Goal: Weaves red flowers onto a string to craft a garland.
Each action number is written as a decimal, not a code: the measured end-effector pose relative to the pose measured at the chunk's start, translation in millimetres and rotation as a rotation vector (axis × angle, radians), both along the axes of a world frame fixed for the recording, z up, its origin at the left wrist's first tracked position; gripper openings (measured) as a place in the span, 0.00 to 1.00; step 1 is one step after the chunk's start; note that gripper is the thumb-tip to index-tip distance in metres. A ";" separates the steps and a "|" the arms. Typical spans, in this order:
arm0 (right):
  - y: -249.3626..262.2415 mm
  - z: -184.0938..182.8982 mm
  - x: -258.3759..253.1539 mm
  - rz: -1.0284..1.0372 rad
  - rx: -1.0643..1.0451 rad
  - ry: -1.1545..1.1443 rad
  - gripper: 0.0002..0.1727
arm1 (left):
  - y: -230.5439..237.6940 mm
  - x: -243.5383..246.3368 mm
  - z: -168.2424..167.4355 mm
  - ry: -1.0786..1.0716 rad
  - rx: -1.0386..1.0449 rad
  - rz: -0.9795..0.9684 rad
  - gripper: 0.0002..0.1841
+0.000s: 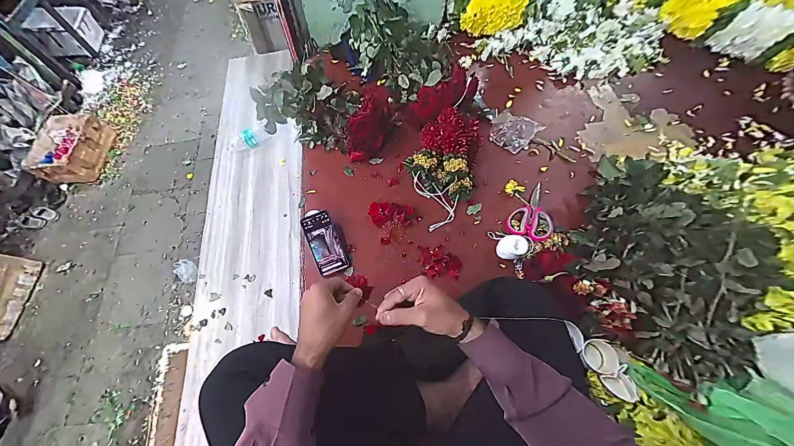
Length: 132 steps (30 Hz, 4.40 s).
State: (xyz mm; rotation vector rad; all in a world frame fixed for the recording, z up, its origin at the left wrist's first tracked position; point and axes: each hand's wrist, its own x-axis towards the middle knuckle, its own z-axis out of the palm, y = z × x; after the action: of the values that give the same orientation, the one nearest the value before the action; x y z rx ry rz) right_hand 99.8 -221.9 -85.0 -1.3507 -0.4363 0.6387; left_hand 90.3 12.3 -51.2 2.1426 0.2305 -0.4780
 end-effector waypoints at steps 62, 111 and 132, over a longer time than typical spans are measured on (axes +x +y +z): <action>-13.1 -20.4 49.2 -0.392 -0.140 0.167 0.17 | -7.8 -2.2 -7.3 0.285 0.059 -0.258 0.09; -16.5 -15.9 15.1 0.064 -0.046 0.010 0.08 | -2.1 -3.8 14.5 0.171 -0.546 -0.631 0.07; -61.0 -87.6 130.4 -0.272 -1.044 0.011 0.09 | -7.6 -4.5 5.7 0.355 -0.042 -0.272 0.08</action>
State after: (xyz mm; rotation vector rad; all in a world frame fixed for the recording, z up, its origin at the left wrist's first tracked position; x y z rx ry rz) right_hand 230.1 -282.9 -172.6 -2.3365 0.1470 0.6643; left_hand 85.8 4.7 -45.5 2.0453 0.1241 -1.0142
